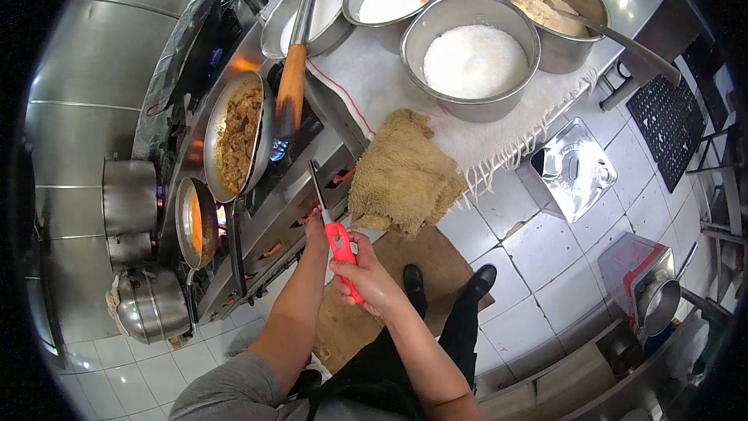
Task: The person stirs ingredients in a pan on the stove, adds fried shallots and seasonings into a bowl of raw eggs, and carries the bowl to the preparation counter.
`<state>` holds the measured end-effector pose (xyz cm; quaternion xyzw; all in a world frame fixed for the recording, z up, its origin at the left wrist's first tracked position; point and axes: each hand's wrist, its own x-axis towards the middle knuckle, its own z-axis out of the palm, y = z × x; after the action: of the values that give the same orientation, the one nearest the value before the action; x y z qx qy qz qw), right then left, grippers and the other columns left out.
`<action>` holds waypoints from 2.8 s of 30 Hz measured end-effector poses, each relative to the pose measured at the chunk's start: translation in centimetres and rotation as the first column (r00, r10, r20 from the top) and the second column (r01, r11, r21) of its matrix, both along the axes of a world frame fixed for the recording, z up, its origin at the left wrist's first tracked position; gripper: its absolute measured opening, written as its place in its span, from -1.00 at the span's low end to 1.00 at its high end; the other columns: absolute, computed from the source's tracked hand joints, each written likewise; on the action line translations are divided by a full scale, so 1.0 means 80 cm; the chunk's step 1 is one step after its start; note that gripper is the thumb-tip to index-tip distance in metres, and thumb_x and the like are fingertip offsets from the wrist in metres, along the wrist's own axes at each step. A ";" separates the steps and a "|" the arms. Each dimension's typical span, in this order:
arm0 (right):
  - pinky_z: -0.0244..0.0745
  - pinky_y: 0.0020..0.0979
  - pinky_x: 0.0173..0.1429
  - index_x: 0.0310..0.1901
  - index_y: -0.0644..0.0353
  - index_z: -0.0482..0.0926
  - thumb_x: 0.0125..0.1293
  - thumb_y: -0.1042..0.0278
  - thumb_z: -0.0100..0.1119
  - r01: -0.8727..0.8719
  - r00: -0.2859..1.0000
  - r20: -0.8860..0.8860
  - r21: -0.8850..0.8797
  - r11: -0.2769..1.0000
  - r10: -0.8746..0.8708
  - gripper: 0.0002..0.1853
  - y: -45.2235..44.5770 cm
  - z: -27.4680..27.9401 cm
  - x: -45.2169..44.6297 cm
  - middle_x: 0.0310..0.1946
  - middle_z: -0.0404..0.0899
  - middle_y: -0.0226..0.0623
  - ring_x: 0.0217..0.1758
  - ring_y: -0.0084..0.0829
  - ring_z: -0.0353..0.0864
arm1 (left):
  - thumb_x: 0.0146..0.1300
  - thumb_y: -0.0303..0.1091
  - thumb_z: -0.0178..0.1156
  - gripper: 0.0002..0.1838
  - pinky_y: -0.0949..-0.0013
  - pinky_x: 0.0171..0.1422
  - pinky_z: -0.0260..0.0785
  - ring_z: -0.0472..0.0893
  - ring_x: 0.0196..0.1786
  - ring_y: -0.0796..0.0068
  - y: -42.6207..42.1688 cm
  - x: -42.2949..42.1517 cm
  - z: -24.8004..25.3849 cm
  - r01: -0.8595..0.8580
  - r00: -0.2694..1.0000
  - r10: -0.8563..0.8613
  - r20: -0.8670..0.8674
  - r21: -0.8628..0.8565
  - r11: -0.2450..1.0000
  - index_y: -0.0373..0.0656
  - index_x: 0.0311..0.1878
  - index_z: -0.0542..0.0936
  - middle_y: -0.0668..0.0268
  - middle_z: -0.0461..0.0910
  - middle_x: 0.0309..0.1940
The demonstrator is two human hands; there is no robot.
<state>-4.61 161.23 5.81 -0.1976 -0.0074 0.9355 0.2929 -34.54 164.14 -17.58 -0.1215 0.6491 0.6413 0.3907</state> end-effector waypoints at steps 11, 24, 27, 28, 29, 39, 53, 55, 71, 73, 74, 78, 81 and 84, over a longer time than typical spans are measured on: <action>0.10 -0.61 -0.67 0.15 -0.05 0.06 0.25 0.54 0.00 -0.016 1.000 0.019 0.006 1.000 0.016 -0.50 0.002 0.002 0.003 -0.30 0.32 -0.36 -0.63 -0.62 0.23 | 0.36 -0.31 -0.06 -0.86 0.45 -0.15 0.52 0.64 -0.26 0.58 0.005 0.014 0.015 0.009 0.999 -0.012 -0.031 -0.087 0.996 -0.09 -0.23 0.47 0.45 0.61 -0.32; 0.17 -0.59 -0.63 0.15 0.07 0.03 0.23 0.51 0.02 -0.079 0.985 0.167 0.201 0.976 0.045 -0.49 -0.003 0.016 0.006 -0.29 0.30 -0.33 -0.60 -0.61 0.27 | 0.38 -0.30 -0.07 -0.83 0.43 -0.14 0.50 0.60 -0.26 0.54 -0.001 -0.001 0.003 -0.039 0.998 0.038 0.053 0.009 0.999 -0.11 -0.13 0.47 0.36 0.58 -0.25; 0.32 -0.56 -0.43 0.12 0.17 0.06 0.19 0.54 0.04 -0.177 0.939 0.344 0.503 0.846 -0.008 -0.49 -0.019 0.041 0.030 -0.24 0.31 -0.31 -0.42 -0.58 0.38 | 0.37 -0.22 -0.06 -0.75 0.36 -0.13 0.47 0.57 -0.18 0.45 -0.041 0.007 0.015 0.262 0.953 -0.286 0.099 0.202 0.944 -0.18 -0.08 0.45 0.29 0.55 -0.21; 0.36 -0.54 -0.33 0.11 0.19 0.07 0.17 0.56 0.04 -0.168 0.920 0.377 0.624 0.763 -0.106 -0.49 -0.033 0.048 0.042 -0.22 0.32 -0.30 -0.34 -0.56 0.40 | 0.37 -0.19 -0.06 -0.72 0.33 -0.13 0.45 0.55 -0.15 0.41 -0.060 0.017 0.028 0.417 0.888 -0.455 0.070 0.294 0.860 -0.21 -0.07 0.44 0.27 0.53 -0.20; 0.39 -0.53 -0.24 0.11 0.22 0.09 0.15 0.58 0.04 -0.169 0.893 0.396 0.733 0.659 -0.212 -0.49 -0.044 0.056 0.060 -0.20 0.33 -0.30 -0.25 -0.54 0.42 | 0.37 -0.14 -0.06 -0.67 0.32 -0.14 0.44 0.54 -0.13 0.39 -0.069 0.032 0.045 0.415 0.901 -0.425 0.092 0.109 0.903 -0.24 -0.05 0.43 0.25 0.52 -0.19; 0.42 -0.14 -0.13 0.02 0.10 0.42 0.02 0.60 0.00 -0.624 0.118 0.614 0.657 0.423 -0.780 -0.56 0.026 0.163 0.213 -0.17 0.45 -0.04 -0.19 0.08 0.47 | 0.35 -0.11 -0.08 -0.62 0.21 0.03 0.34 0.53 -0.08 0.34 -0.287 0.121 0.105 0.884 0.446 -0.781 0.437 -0.353 0.307 -0.18 0.08 0.37 0.23 0.55 -0.17; 0.28 -0.14 0.06 -0.07 0.08 0.46 0.05 0.14 0.21 -0.631 -0.128 0.614 0.555 0.542 -0.779 -0.60 -0.081 0.142 0.132 -0.03 0.38 -0.24 0.15 -0.21 0.31 | 0.32 -0.10 -0.04 -0.69 -0.02 -0.13 0.37 0.57 -0.20 0.29 -0.092 0.206 0.090 0.724 -0.628 -0.727 0.279 -0.134 -0.676 -0.11 -0.03 0.38 0.27 0.55 -0.29; 0.39 -0.14 -0.04 -0.03 0.11 0.45 0.05 0.17 0.22 -0.540 -0.230 0.810 0.355 0.763 -0.539 -0.57 -0.179 0.109 0.164 -0.13 0.46 -0.20 -0.03 -0.17 0.48 | 0.31 -0.10 -0.03 -0.70 -0.03 -0.15 0.38 0.57 -0.22 0.29 -0.076 0.204 0.056 0.626 -0.755 -0.630 0.180 -0.086 -0.775 -0.11 -0.06 0.40 0.28 0.55 -0.31; 0.41 -0.18 0.06 0.01 0.23 0.48 0.09 0.12 0.16 0.661 -0.319 0.922 0.050 0.749 0.221 -0.52 -0.810 0.148 -0.006 -0.09 0.53 0.06 -0.01 0.00 0.49 | 0.24 -0.08 0.03 -0.48 0.16 -0.05 0.32 0.52 -0.01 0.39 -0.394 0.686 0.343 -0.026 -0.991 0.040 -0.127 -0.111 -0.993 0.01 0.23 0.22 0.28 0.49 -0.03; 0.39 -0.19 0.10 0.02 0.23 0.48 0.10 0.08 0.16 0.733 -0.299 0.913 0.034 0.679 0.277 -0.50 -0.857 0.137 -0.045 -0.09 0.53 0.04 0.01 -0.01 0.49 | 0.27 -0.11 0.01 -0.53 0.18 0.02 0.30 0.52 0.02 0.39 -0.479 0.706 0.357 -0.101 -0.980 0.111 -0.163 -0.068 -0.993 0.05 0.22 0.25 0.31 0.48 -0.03; 0.38 -0.20 0.11 0.02 0.24 0.48 0.09 0.09 0.16 0.793 -0.240 0.896 -0.041 0.607 0.373 -0.50 -0.876 0.141 -0.059 -0.09 0.53 0.03 0.01 -0.01 0.49 | 0.23 -0.12 0.06 -0.53 0.21 -0.05 0.33 0.54 -0.05 0.39 -0.518 0.705 0.360 -0.176 -0.962 0.188 -0.200 -0.076 -0.981 0.00 0.19 0.28 0.28 0.50 -0.07; 0.39 -0.21 0.10 -0.01 0.26 0.50 0.07 0.13 0.19 0.874 -0.177 0.865 -0.081 0.479 0.469 -0.52 -0.961 0.140 -0.101 -0.09 0.53 0.05 0.01 -0.02 0.50 | 0.20 -0.15 0.11 -0.52 0.34 -0.18 0.39 0.59 -0.22 0.39 -0.635 0.655 0.335 -0.595 -0.762 0.578 -0.294 -0.036 -0.803 -0.16 0.14 0.34 0.20 0.55 -0.22; 0.42 -0.22 0.06 -0.02 0.27 0.50 0.06 0.18 0.21 0.947 -0.174 0.845 0.003 0.321 0.506 -0.53 -0.994 0.158 -0.107 -0.12 0.55 0.05 -0.03 -0.05 0.53 | 0.22 -0.11 0.08 -0.48 0.27 -0.07 0.41 0.61 -0.23 0.35 -0.694 0.620 0.318 -0.837 -0.472 0.821 -0.321 -0.130 -0.531 -0.20 0.16 0.34 0.09 0.58 -0.20; 0.47 -0.28 -0.03 0.02 0.26 0.47 0.08 0.21 0.22 0.979 -0.182 0.779 0.199 0.038 0.600 -0.53 -0.993 0.159 -0.124 -0.22 0.59 -0.04 -0.16 -0.16 0.59 | 0.23 -0.04 0.08 -0.47 0.29 -0.01 0.39 0.59 -0.15 0.22 -0.742 0.609 0.348 -0.936 -0.129 0.928 -0.349 -0.265 -0.230 -0.23 0.14 0.38 0.03 0.56 -0.13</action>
<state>-14.52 81.79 18.54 -0.8550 0.4225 0.0021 0.3010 14.15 104.75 10.28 -0.6450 0.4589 0.5469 -0.2726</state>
